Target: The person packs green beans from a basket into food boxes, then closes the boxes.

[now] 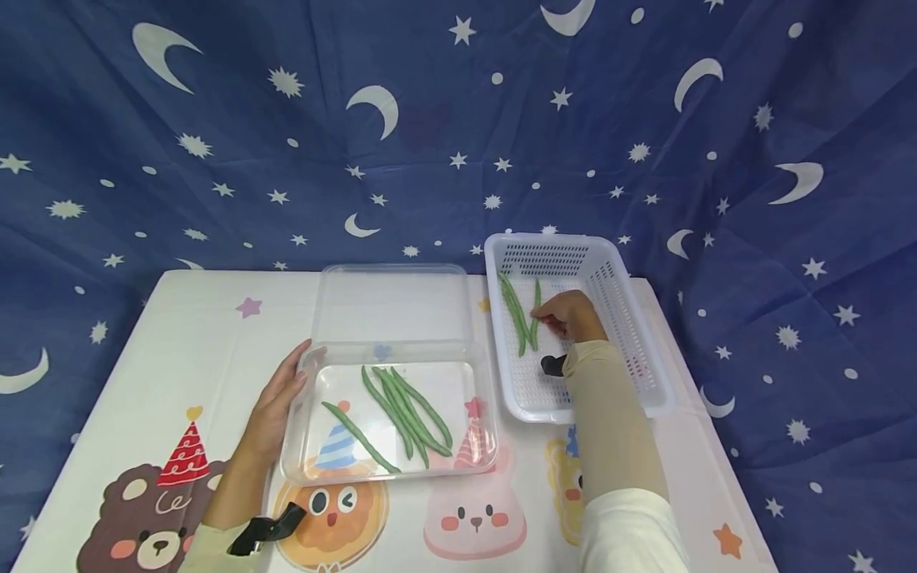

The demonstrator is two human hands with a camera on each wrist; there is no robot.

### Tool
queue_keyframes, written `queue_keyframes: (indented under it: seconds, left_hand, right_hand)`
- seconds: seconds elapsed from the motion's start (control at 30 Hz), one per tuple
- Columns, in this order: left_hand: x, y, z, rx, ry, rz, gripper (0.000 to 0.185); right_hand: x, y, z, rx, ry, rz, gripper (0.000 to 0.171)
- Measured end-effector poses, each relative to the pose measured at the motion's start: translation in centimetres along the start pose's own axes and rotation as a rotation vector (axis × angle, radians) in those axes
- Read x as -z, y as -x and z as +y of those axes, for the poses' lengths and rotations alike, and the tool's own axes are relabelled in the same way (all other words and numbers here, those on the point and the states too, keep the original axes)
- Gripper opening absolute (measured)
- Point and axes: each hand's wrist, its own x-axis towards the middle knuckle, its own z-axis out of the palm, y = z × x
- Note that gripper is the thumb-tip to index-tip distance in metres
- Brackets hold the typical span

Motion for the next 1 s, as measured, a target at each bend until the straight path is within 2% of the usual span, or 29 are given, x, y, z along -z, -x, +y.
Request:
queue_keyframes:
  seconds: [0.1, 0.2, 0.33, 0.47, 0.7, 0.87, 1.0]
  left_hand:
    - [-0.1, -0.1, -0.1, -0.002, 0.006, -0.004, 0.055]
    - [-0.2, -0.2, -0.2, 0.004, 0.028, -0.017, 0.056]
    - [-0.1, -0.2, -0.2, -0.008, 0.059, -0.027, 0.055]
    - [0.0, -0.1, -0.1, -0.008, 0.029, -0.014, 0.055]
    - [0.0, -0.1, -0.1, -0.013, 0.036, -0.023, 0.057]
    - [0.1, -0.1, 0.0, -0.015, -0.005, -0.011, 0.056]
    - [0.2, 0.0, 0.0, -0.011, -0.016, 0.000, 0.054]
  right_hand:
    - [0.2, 0.1, 0.2, 0.013, -0.027, -0.006, 0.008]
    - [0.4, 0.5, 0.4, 0.015, -0.077, -0.060, 0.007]
    - [0.9, 1.4, 0.5, 0.041, -0.136, -0.183, 0.023]
    - [1.3, 2.5, 0.1, 0.122, -0.133, -0.273, 0.035]
    - [1.8, 4.9, -1.0, 0.241, -0.089, -0.302, 0.031]
    - [2.1, 6.7, -1.5, 0.312, -0.037, -0.299, 0.026]
    - [1.9, 8.5, -1.8, 0.369, 0.004, -0.311, 0.031]
